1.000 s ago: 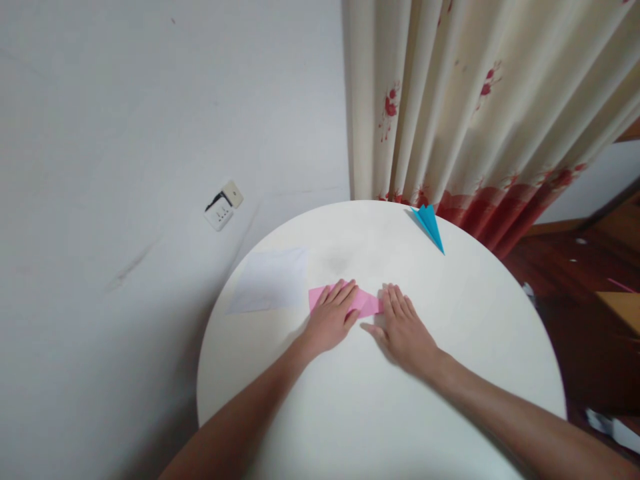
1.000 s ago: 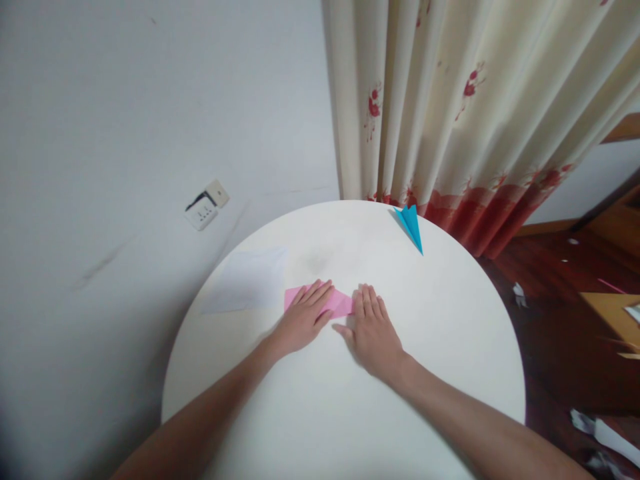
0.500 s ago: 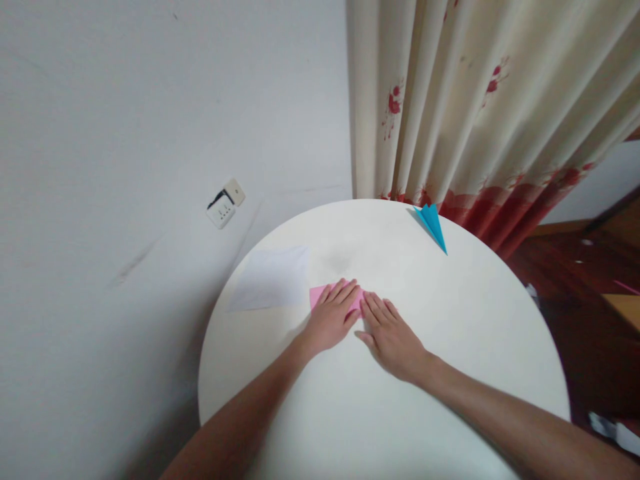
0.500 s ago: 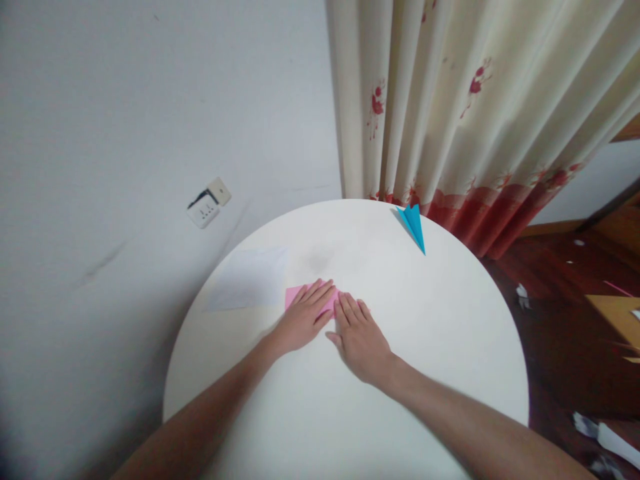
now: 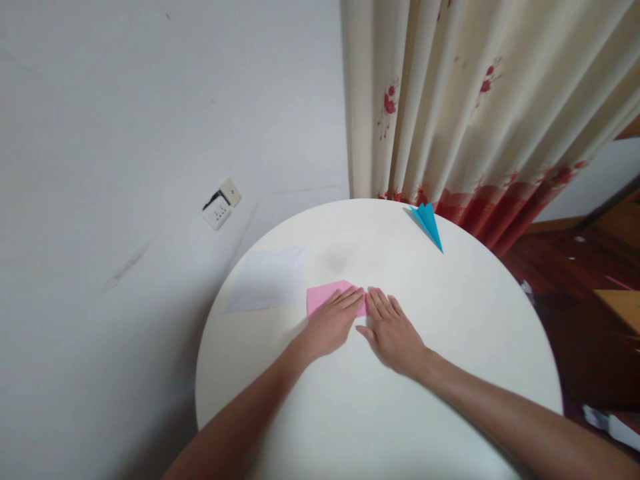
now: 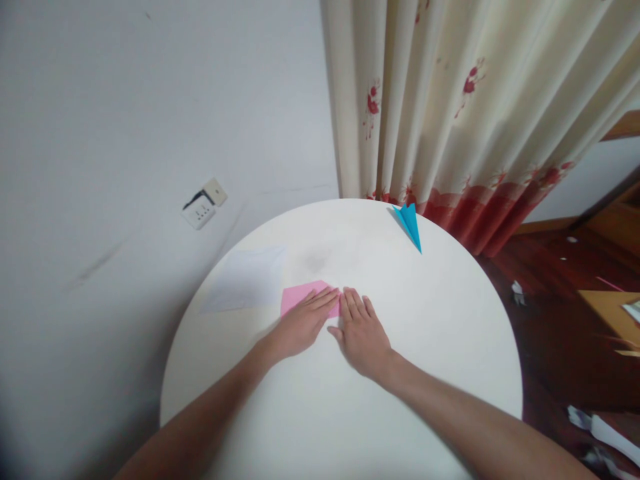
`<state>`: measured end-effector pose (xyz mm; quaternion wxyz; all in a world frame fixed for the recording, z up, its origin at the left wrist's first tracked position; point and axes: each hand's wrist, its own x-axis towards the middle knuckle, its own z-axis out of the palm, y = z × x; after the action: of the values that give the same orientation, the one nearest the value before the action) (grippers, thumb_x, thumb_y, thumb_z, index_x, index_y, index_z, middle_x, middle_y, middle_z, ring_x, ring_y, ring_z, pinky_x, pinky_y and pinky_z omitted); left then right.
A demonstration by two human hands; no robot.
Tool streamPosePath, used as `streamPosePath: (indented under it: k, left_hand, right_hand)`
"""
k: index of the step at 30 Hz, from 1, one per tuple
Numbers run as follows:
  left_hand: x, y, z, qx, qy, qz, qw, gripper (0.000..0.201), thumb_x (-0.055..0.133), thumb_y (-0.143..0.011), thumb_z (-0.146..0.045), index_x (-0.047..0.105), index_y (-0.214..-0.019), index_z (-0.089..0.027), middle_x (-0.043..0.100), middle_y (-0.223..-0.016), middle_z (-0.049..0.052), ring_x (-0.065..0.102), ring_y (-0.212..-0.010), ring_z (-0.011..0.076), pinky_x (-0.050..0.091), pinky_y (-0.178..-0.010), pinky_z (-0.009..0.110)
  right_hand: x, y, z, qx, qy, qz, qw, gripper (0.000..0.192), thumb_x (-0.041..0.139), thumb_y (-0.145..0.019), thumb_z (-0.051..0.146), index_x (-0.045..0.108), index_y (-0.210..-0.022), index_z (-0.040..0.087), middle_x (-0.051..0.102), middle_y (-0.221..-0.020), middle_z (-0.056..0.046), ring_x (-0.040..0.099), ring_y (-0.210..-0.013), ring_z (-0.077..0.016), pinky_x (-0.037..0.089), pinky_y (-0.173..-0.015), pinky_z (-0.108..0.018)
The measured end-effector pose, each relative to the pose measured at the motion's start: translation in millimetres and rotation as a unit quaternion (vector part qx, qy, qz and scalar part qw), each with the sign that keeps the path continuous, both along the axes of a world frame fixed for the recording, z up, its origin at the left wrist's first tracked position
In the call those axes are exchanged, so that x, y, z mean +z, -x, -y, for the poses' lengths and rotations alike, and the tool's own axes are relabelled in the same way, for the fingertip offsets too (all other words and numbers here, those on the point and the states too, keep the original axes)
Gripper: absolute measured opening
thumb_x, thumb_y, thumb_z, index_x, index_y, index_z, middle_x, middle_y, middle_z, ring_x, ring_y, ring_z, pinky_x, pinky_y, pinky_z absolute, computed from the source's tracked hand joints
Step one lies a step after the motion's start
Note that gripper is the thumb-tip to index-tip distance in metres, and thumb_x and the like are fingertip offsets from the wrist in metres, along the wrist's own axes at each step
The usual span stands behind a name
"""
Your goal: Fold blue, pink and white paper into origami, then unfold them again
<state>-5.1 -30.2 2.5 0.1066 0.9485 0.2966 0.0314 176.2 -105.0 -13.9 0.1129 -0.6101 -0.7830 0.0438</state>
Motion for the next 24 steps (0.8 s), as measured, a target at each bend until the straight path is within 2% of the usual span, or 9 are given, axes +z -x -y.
streamPosePath:
  k: [3,6,13,19,24]
  left_hand:
    - [-0.3,-2.0,1.9,0.003,-0.004,0.004,1.0,0.051,0.028,-0.103,-0.021,0.029,-0.155,-0.019,0.029,-0.162,0.005,0.019,-0.151,0.0152,0.017,-0.125,0.04]
    - [1.6,-3.1,2.0,0.051,-0.018,0.001,0.999,0.051,0.029,-0.105,-0.03,0.03,-0.154,-0.02,0.029,-0.162,0.005,0.021,-0.151,0.0176,0.019,-0.124,0.043]
    - [2.6,-1.8,-2.6,0.163,-0.041,-0.009,0.986,0.051,0.033,-0.103,-0.035,0.035,-0.152,-0.021,0.031,-0.162,0.005,0.024,-0.15,0.0264,0.025,-0.121,0.051]
    - [-3.1,-0.8,-3.4,0.171,-0.053,-0.006,0.984,0.055,0.036,-0.101,-0.037,0.032,-0.153,-0.019,0.028,-0.163,0.006,0.02,-0.151,0.0275,0.022,-0.121,0.053]
    - [-3.6,-1.6,-2.0,0.17,-0.049,-0.005,0.984,0.057,0.038,-0.101,-0.039,0.03,-0.153,-0.019,0.027,-0.163,0.006,0.018,-0.152,0.0286,0.021,-0.121,0.053]
  right_hand:
    - [2.2,0.6,0.2,0.003,0.001,0.006,1.0,0.071,0.037,-0.102,0.049,0.029,-0.153,0.0,0.022,-0.16,-0.021,0.019,-0.15,-0.0317,0.022,-0.121,-0.05]
    - [2.5,0.5,0.4,0.005,-0.002,0.007,1.0,0.073,0.037,-0.102,0.051,0.03,-0.152,-0.001,0.023,-0.16,-0.022,0.02,-0.15,-0.0322,0.023,-0.121,-0.051]
    - [1.3,0.1,1.6,0.001,-0.013,0.0,1.0,0.072,0.036,-0.102,0.052,0.033,-0.152,0.0,0.026,-0.16,-0.022,0.02,-0.15,-0.0317,0.021,-0.121,-0.049]
    - [3.7,-1.9,1.1,0.006,0.001,-0.014,1.0,0.075,0.032,-0.102,0.055,0.032,-0.152,-0.001,0.026,-0.16,-0.022,0.02,-0.15,-0.0317,0.02,-0.121,-0.049]
    - [6.5,-8.3,-0.5,0.023,0.016,-0.028,0.999,0.073,0.03,-0.102,0.056,0.032,-0.153,0.004,0.025,-0.161,-0.019,0.02,-0.151,-0.0293,0.019,-0.121,-0.052]
